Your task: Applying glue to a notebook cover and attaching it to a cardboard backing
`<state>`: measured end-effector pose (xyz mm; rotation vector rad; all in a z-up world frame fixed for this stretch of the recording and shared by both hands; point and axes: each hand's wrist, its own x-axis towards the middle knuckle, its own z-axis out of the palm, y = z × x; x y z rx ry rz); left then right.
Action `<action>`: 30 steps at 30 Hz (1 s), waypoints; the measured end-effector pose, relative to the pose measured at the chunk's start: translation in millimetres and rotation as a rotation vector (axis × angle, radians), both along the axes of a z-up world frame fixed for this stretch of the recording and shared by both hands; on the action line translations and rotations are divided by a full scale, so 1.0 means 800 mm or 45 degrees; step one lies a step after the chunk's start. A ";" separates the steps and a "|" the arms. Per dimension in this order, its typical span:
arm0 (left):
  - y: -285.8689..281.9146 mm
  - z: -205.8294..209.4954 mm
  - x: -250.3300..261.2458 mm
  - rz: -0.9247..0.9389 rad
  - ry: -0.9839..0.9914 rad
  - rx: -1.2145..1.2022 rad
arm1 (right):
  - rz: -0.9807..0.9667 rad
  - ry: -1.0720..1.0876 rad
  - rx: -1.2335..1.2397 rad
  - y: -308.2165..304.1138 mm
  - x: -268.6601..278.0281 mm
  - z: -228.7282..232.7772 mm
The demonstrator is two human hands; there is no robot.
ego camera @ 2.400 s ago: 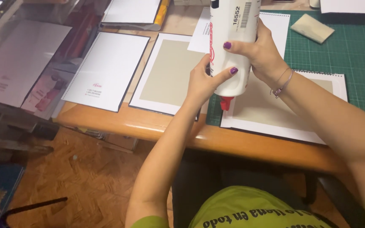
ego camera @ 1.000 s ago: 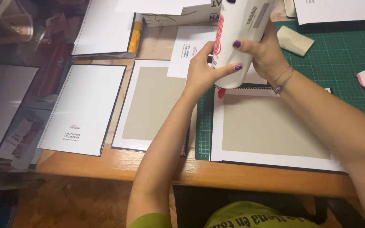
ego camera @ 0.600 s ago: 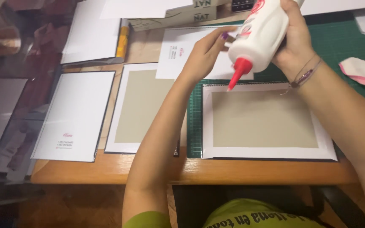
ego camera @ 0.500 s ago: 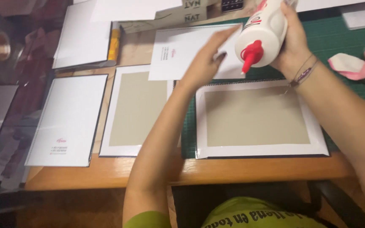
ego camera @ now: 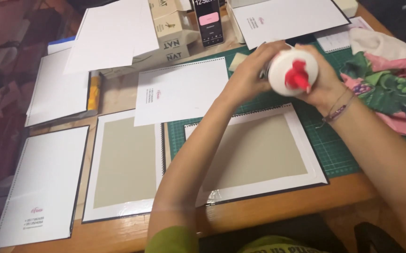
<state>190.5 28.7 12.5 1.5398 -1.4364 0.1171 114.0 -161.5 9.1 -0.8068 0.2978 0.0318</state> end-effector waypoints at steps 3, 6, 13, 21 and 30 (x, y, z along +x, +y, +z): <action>-0.049 -0.044 0.055 0.123 0.153 -0.050 | 0.017 0.036 -0.210 -0.002 0.002 0.027; -0.079 -0.030 0.082 0.162 0.330 -0.112 | -0.058 -0.037 -0.478 -0.002 0.009 0.052; -0.123 -0.002 0.129 0.361 0.478 -0.061 | -0.162 -0.271 -0.954 -0.025 0.052 0.052; -0.190 -0.027 0.177 0.516 0.286 0.085 | -0.426 -0.401 -1.346 -0.091 0.105 0.001; -0.205 -0.096 0.228 0.419 0.163 0.083 | -0.385 -0.553 -1.416 -0.092 0.095 -0.025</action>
